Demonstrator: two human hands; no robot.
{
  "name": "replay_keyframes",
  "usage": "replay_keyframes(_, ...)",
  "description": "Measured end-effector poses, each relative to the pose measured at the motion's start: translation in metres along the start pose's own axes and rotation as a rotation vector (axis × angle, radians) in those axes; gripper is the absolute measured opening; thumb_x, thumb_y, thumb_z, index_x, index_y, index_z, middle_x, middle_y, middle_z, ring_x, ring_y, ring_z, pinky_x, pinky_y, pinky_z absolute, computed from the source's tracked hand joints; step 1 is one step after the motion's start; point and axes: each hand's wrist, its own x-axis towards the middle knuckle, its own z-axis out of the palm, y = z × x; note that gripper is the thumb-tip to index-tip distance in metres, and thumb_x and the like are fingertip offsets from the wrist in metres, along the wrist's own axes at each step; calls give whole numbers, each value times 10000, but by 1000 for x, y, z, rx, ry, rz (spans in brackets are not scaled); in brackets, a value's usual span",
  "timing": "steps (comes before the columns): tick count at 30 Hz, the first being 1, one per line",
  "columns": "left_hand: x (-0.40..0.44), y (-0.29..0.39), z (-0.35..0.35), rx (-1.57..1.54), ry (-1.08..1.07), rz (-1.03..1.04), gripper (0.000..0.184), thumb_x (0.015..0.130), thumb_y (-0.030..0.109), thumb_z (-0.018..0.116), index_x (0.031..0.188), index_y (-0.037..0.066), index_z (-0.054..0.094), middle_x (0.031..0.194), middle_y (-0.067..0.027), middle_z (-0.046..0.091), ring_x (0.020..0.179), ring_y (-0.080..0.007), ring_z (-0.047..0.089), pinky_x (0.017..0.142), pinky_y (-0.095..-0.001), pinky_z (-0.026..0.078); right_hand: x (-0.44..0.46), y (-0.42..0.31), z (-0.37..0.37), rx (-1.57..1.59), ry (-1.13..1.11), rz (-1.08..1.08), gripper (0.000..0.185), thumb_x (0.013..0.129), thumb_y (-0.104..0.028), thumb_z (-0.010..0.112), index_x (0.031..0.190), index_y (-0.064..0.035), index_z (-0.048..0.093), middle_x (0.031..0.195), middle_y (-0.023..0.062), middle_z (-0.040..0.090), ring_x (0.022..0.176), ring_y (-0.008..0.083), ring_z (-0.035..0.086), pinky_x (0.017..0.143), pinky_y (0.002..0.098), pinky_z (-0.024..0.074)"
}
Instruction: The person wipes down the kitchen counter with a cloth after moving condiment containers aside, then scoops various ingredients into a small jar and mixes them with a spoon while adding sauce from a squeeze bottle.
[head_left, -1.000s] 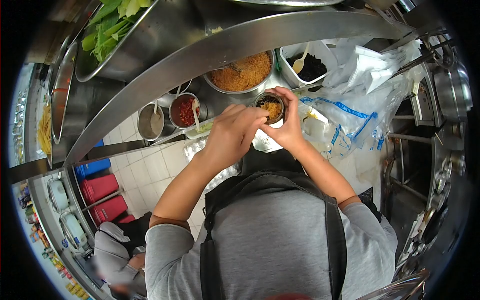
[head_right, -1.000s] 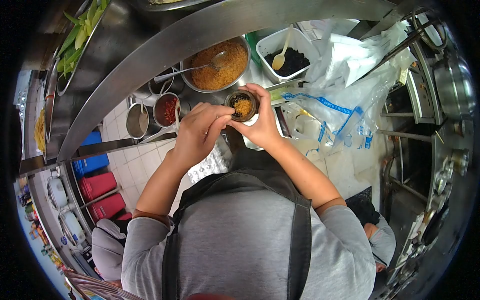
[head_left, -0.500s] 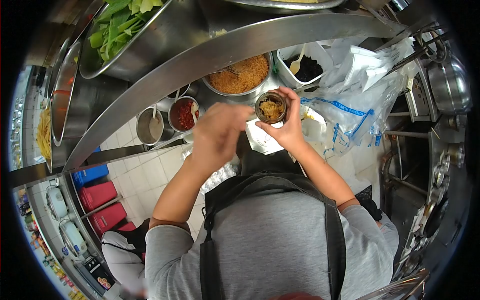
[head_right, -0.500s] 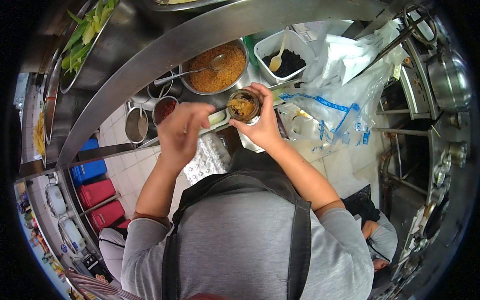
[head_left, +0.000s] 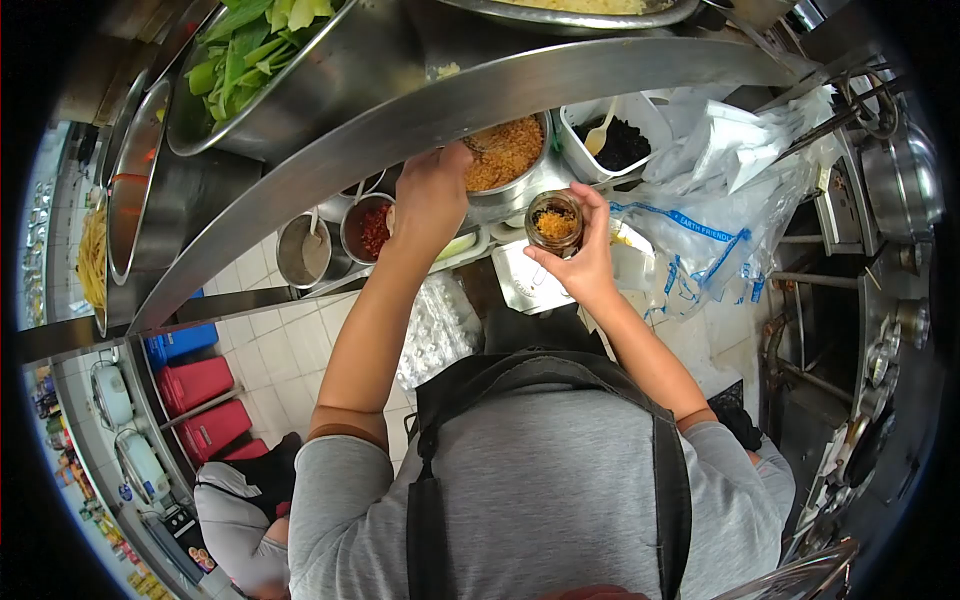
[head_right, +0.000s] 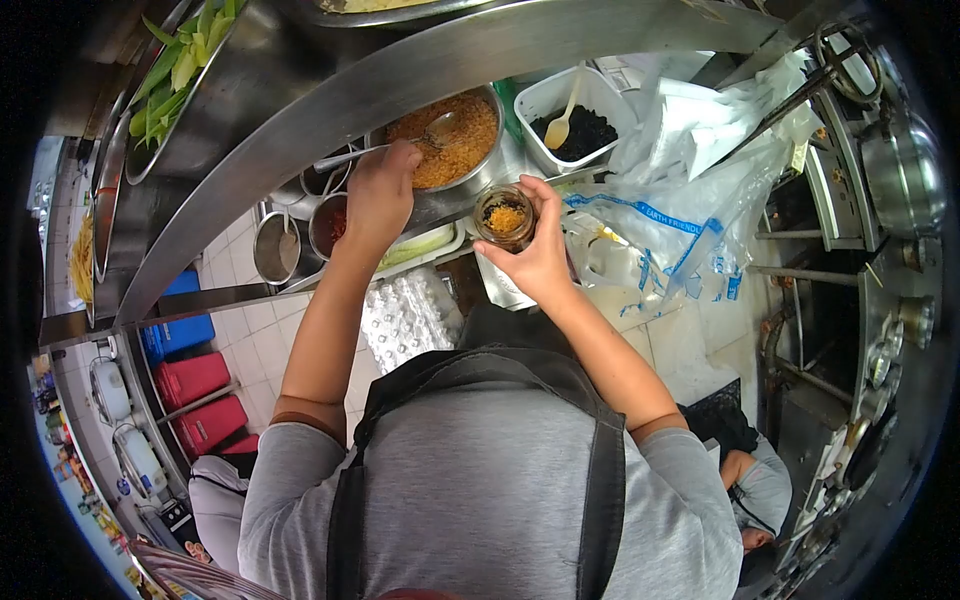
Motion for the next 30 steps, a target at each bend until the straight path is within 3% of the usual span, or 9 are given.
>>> replay_keyframes(4,8,0,-6,-37,-120,-208,136,983,166,563,961,52,634,698,-146,639,634,-344,615,635,-426,473,1,-2,0,-44,-9,-25,954,685,-36,896,1413,-22,280,1315,189,491,1244,260,529,1076,367,424)
replay_keyframes(6,14,4,-17,-267,-276,-500,175,986,193,561,965,47,657,652,-96,623,578,-198,588,568,-333,439,2,-3,0,-26,-16,-21,948,683,-32,895,1409,-18,286,1314,191,496,1243,264,532,1075,366,427)
replay_keyframes(7,14,3,-19,-265,-277,-499,175,986,193,561,965,47,657,652,-96,623,578,-198,588,568,-333,439,2,-2,0,-24,-15,-21,948,683,-32,895,1409,-18,286,1314,191,496,1243,264,532,1075,366,427)
replay_keyframes(9,13,1,-23,-586,-241,-683,195,984,191,568,973,33,681,648,-39,616,568,-85,539,541,-250,397,2,-2,0,-7,-32,-10,951,680,-32,895,1409,-15,285,1314,188,499,1245,269,535,1076,369,428)
replay_keyframes(15,2,-24,-25,-868,-139,-886,205,999,182,560,1008,18,683,665,-39,631,556,-82,539,541,-218,409,5,-6,0,-18,-80,4,969,685,-29,895,1426,-35,270,1332,173,475,1269,257,506,1103,370,410)
replay_keyframes(28,14,-13,-57,-875,-10,-834,232,994,213,597,996,3,694,664,-45,617,552,-96,529,533,-218,394,9,-7,8,-39,-104,67,966,671,-46,906,1420,-33,296,1336,168,482,1297,260,489,1119,369,388)
replay_keyframes(30,16,10,-71,-853,-58,-775,225,1006,199,585,997,3,695,657,-35,611,550,-93,518,539,-217,390,8,-5,9,-82,-75,5,971,646,-39,904,1412,-47,307,1291,191,531,1235,293,552,1061,382,437)
